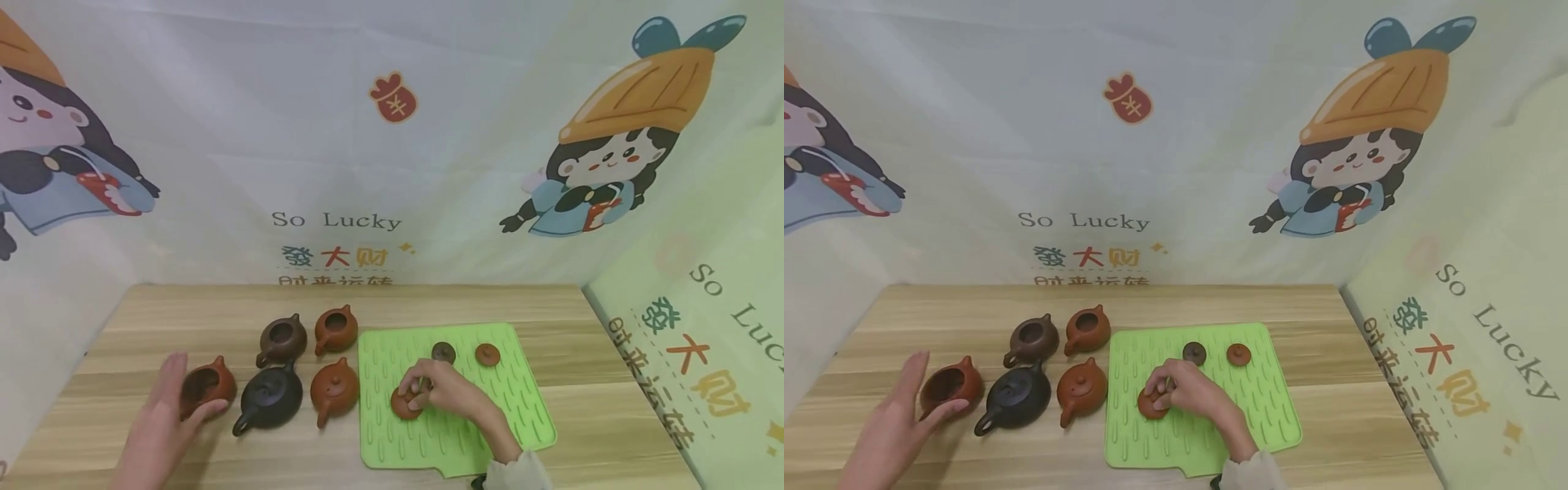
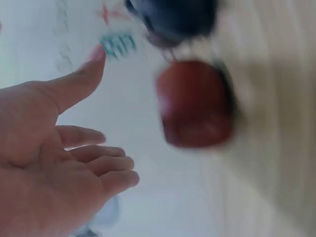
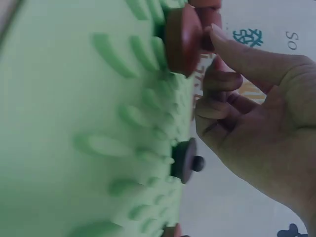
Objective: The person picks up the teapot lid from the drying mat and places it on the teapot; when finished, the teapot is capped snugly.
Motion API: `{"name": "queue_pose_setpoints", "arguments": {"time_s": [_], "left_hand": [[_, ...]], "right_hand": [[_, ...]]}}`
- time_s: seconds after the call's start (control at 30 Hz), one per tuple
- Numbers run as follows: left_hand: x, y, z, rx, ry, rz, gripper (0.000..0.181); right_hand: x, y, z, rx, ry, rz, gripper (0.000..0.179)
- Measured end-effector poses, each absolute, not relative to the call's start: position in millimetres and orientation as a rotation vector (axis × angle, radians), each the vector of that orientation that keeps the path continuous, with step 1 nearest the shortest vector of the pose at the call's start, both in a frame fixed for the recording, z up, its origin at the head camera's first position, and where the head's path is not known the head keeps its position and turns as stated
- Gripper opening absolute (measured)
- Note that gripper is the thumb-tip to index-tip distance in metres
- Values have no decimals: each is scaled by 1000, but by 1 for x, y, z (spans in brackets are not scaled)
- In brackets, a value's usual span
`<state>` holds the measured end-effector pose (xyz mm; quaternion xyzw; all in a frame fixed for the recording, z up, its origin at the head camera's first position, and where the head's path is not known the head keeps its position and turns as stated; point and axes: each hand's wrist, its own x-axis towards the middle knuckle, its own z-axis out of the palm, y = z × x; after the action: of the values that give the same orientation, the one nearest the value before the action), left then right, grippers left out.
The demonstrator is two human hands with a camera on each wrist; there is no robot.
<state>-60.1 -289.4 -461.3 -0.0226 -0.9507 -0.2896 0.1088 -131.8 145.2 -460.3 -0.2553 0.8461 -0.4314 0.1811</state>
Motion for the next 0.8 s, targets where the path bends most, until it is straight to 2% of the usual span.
{"name": "queue_pose_setpoints", "arguments": {"time_s": [0.07, 0.17, 0.27, 0.4, 0.6, 0.8], "left_hand": [[-62, -309, -467, -23, -2892, -912, 112], [-64, -332, -482, 17, -3010, -986, 117], [-66, -350, -513, -28, -3000, -947, 115], [-68, -356, -533, -72, -2989, -861, 107], [-63, -341, -508, -12, -3014, -949, 86], [-60, -331, -493, 57, -2990, -966, 86]], "right_hand": [[-130, 144, -463, -708, 2395, -1241, 16], [-127, 144, -467, -673, 2389, -1286, 20], [-126, 144, -472, -659, 2371, -1338, 21], [-126, 144, -475, -658, 2374, -1371, 19], [-124, 143, -474, -660, 2394, -1378, 18], [-123, 143, -473, -655, 2382, -1399, 18]]}}
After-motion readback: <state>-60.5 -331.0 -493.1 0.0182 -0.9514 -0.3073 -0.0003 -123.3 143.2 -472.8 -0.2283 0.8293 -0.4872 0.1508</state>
